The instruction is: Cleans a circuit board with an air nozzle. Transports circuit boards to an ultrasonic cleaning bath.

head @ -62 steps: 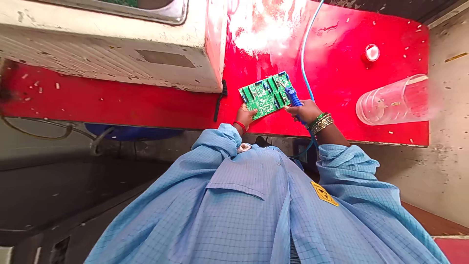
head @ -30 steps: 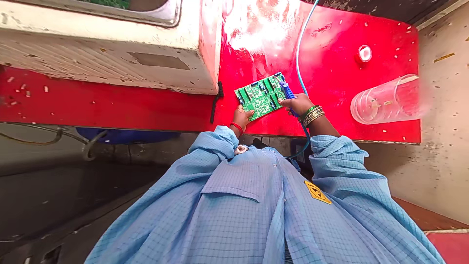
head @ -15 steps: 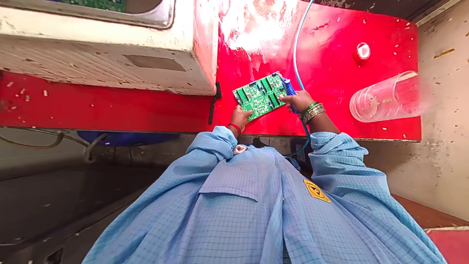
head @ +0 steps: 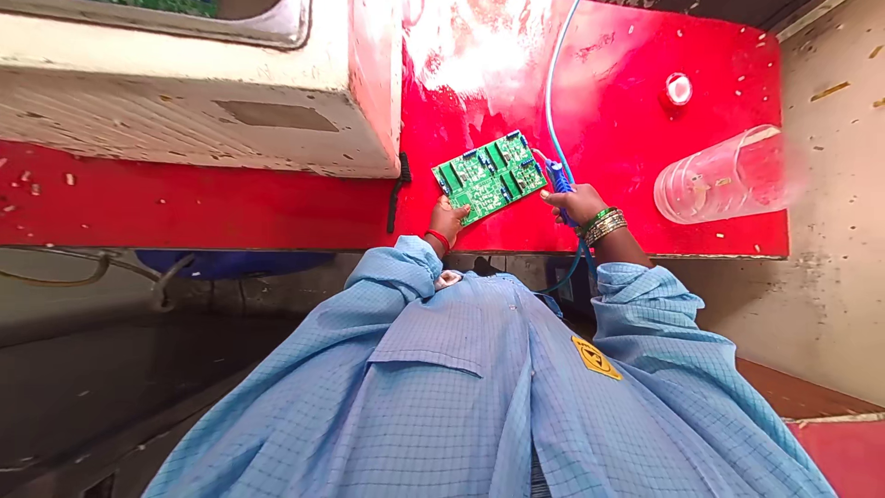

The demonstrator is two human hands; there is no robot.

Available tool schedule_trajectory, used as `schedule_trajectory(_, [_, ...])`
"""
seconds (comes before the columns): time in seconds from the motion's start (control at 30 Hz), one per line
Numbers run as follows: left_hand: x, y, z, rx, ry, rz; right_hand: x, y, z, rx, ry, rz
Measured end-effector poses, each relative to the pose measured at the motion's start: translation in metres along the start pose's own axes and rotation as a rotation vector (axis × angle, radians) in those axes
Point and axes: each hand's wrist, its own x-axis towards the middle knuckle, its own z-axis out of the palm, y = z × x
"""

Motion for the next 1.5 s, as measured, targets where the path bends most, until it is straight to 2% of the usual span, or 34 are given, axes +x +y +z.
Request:
schedule_trajectory(0.33, [0.0, 0.001, 0.0, 0.013, 0.009, -0.009, -0.043, 0.041, -0.001, -0.141, -0.106, -0.078])
schedule_trajectory(0.63, [0.0, 0.0, 0.0, 0.024, 0.006, 0.011, -0.021, 0.029, -0.006, -0.029, -0.017, -0.047])
schedule_trajectory(0.87, [0.0, -0.001, 0.001, 0.032, 0.014, 0.008, -0.031, 0.024, 0.017, -0.128, -0.138, -0.12])
schedule_trajectory(1.0, [0.0, -0.001, 0.0, 0.034, 0.007, 0.019, -0.025, 0.024, 0.013, -0.094, -0.107, -0.11])
schedule_trajectory(1.27, [-0.001, 0.0, 0.001, 0.035, 0.008, 0.018, -0.031, 0.044, -0.012, 0.011, 0.006, -0.009])
schedule_trajectory(1.5, [-0.001, -0.001, 0.001, 0.019, 0.014, 0.022, -0.059, 0.074, -0.004, -0.119, -0.079, -0.076])
